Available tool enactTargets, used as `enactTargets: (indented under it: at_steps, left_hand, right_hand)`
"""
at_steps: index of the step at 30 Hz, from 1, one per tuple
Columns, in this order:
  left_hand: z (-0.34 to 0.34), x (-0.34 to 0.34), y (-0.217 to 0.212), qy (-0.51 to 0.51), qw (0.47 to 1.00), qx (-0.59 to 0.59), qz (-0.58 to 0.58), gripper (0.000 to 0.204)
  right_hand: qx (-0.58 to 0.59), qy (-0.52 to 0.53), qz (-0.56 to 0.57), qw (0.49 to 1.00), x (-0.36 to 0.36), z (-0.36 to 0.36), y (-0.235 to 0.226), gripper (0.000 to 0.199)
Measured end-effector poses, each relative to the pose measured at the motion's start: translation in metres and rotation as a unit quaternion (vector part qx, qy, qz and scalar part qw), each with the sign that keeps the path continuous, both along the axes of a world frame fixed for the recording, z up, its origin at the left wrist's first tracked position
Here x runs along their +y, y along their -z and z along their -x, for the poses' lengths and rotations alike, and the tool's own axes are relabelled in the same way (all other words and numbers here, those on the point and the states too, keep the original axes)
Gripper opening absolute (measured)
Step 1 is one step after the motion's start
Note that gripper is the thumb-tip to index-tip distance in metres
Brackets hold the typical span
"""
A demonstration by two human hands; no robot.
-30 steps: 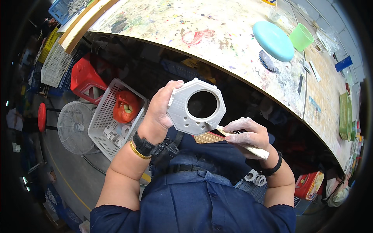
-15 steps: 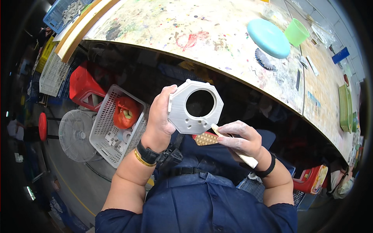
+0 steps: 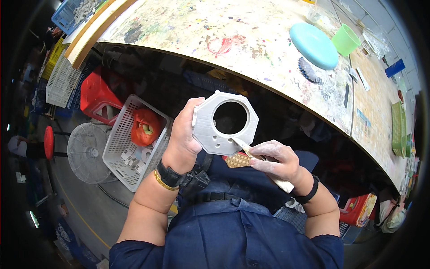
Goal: The person is using a brush to clean or apply material to a white plastic/composite mold part.
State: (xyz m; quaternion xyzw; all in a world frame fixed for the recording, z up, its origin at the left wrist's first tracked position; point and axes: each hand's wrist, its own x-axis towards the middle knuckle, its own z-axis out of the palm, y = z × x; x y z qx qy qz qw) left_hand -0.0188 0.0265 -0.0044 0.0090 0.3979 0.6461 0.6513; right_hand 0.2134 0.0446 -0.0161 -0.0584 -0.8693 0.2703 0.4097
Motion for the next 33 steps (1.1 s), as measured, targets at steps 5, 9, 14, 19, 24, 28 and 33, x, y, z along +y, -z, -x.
enactTargets:
  at_steps: [5,9,14,19,24,28,33]
  left_hand:
    - [0.010,-0.002,0.018,0.019,1.000,-0.016,-0.016,0.015]
    - [-0.005,0.003,-0.003,-0.002,1.000,0.004,0.022,0.017]
    - [-0.012,0.001,-0.003,-0.020,0.999,0.028,-0.001,0.018]
    - [-0.029,0.001,-0.017,-0.119,0.987,0.104,0.023,0.020]
    - [-0.015,-0.002,0.018,-0.069,0.996,0.040,-0.028,0.025]
    - [-0.014,-0.001,0.030,-0.048,0.995,-0.059,-0.066,0.030]
    - [-0.012,-0.008,0.046,-0.010,0.986,-0.098,-0.136,0.029]
  right_hand:
    - [0.011,0.039,-0.039,0.998,-0.005,0.002,0.007,0.025]
    - [0.039,0.071,0.016,0.997,-0.004,-0.007,0.011,0.029]
    - [0.073,0.162,0.063,0.982,-0.007,0.003,-0.002,0.024]
    - [0.131,0.152,0.280,0.939,-0.012,0.014,0.007,0.011]
    - [0.231,0.053,0.545,0.804,-0.027,0.029,-0.002,0.007]
    - [0.182,0.129,0.278,0.934,-0.021,0.040,-0.011,0.014]
    - [0.149,0.162,0.243,0.945,-0.016,0.047,-0.017,0.016]
